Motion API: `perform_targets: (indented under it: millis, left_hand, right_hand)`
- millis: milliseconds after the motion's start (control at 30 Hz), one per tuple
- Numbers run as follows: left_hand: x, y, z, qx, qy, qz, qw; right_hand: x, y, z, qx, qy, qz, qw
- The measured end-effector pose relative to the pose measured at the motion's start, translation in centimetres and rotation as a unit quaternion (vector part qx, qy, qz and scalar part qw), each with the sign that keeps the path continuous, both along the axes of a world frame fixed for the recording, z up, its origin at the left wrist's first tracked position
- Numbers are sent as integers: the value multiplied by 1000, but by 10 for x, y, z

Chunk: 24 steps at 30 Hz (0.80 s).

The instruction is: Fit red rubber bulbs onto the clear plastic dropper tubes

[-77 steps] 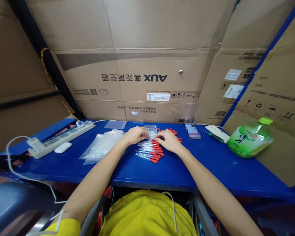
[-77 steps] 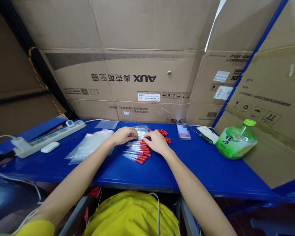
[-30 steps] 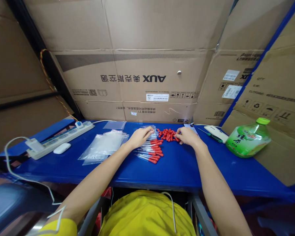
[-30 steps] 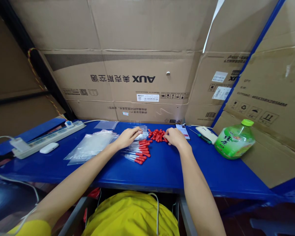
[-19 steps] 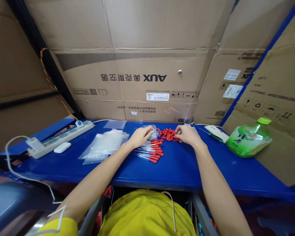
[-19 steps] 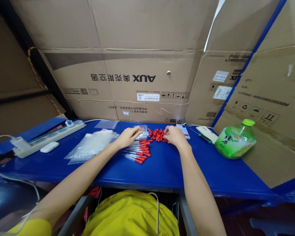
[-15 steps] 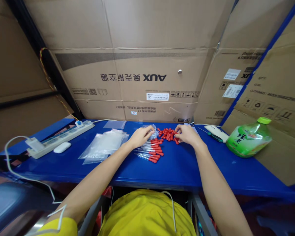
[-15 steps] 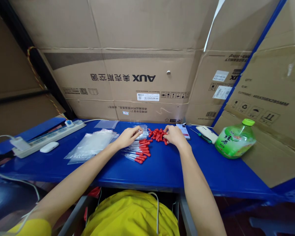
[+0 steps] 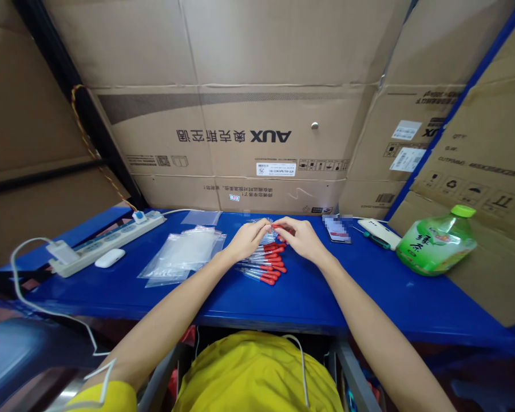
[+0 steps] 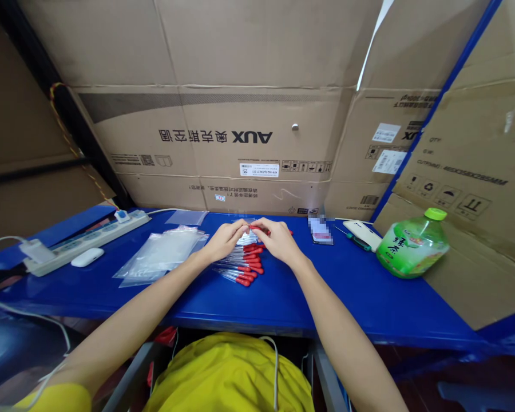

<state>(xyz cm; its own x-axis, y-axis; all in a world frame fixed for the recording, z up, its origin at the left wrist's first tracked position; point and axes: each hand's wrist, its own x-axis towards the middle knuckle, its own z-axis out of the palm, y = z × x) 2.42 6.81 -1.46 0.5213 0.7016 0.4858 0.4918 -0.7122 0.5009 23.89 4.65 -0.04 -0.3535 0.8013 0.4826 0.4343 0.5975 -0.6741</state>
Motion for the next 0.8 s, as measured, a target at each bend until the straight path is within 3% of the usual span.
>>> perform_targets:
  millis: [400,800]
  left_hand:
    - [2,-5,6,1,-55,-17,998]
    - [-4,1,4,53,-15,-28,998]
  right_hand:
    - [-11,0,-9,25,87,-14,996]
    - [-8,5,-18,77,51,-23,995]
